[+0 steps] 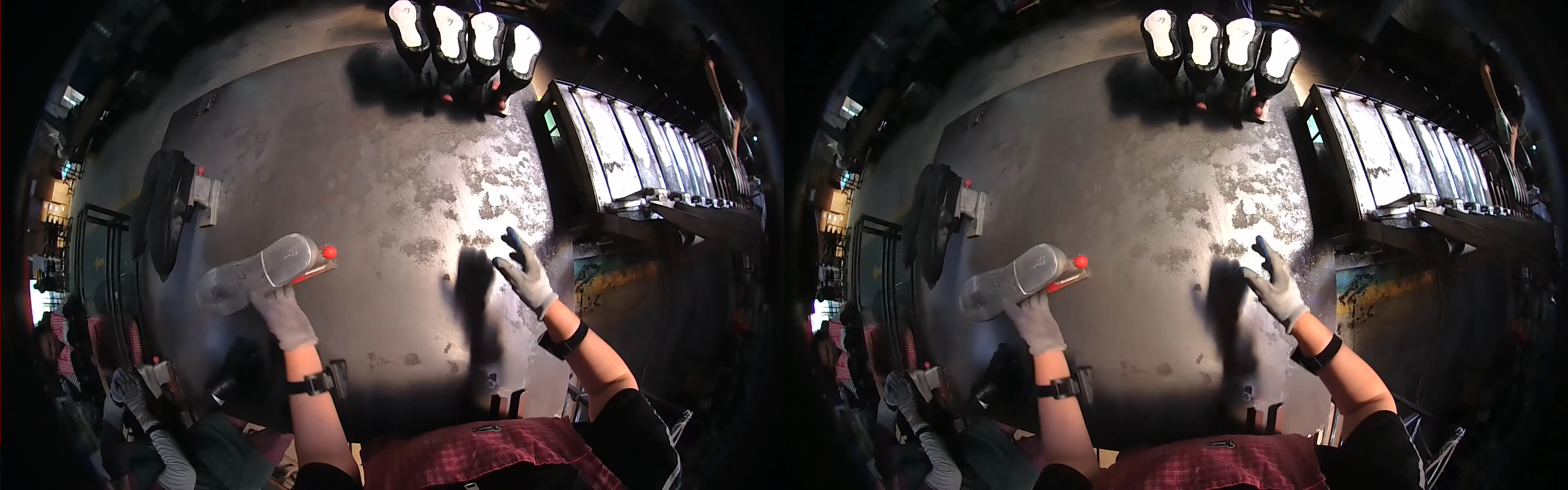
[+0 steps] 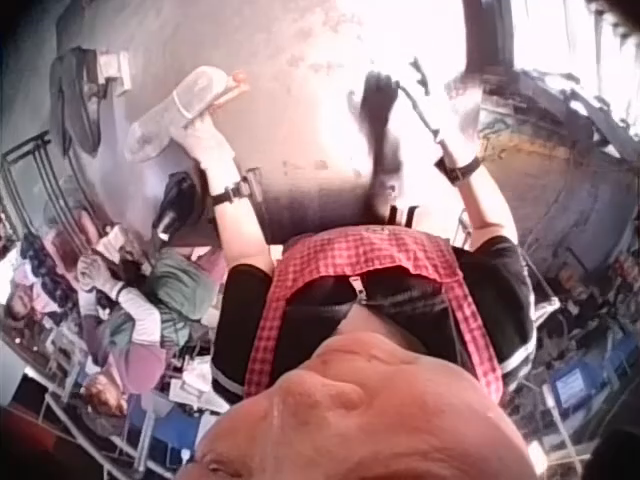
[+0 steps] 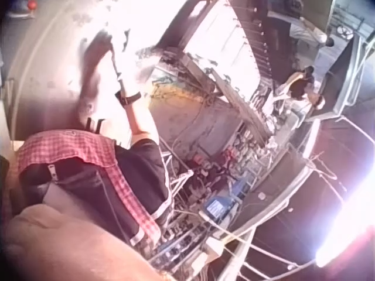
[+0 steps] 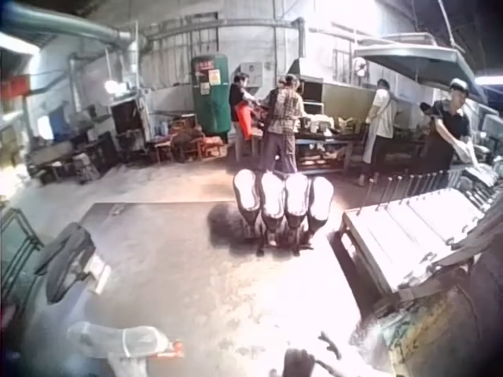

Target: The recorder applies adhesive or pre-formed soles to the bottom of shoe uppers at a metal workbench in a factory setting.

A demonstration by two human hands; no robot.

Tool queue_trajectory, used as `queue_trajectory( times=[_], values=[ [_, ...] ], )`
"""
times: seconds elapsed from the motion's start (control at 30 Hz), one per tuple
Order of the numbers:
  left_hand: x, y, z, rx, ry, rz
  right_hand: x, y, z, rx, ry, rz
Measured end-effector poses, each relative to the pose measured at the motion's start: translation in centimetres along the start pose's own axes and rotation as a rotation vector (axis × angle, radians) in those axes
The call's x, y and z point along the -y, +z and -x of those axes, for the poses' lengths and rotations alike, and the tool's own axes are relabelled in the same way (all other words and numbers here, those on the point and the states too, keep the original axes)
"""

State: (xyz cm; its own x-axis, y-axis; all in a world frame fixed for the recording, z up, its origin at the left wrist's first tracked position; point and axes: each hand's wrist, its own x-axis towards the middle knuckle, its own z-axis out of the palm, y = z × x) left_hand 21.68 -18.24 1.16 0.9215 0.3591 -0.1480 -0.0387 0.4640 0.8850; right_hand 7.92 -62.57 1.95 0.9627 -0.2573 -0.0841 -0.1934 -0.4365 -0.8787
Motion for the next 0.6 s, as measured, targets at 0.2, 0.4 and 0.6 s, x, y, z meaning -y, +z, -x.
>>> queue_trajectory(
  times=[0.2, 0.4, 0.6],
  values=[
    [-2.4, 0.3, -0.4, -0.104, -0.249, 0.392, 6.6, 4.1, 14.5, 0.173, 0.08, 0.005],
    [3.2, 4.8, 12.2, 0.345, -0.522, 0.249, 13.0, 6.2, 15.8, 0.109, -0.278, 0.633],
    [8.8, 10.7, 26.5, 0.814, -0.99, 0.022, 7.2, 1.5, 22.3, -0.215, -0.024, 0.621]
  ],
)
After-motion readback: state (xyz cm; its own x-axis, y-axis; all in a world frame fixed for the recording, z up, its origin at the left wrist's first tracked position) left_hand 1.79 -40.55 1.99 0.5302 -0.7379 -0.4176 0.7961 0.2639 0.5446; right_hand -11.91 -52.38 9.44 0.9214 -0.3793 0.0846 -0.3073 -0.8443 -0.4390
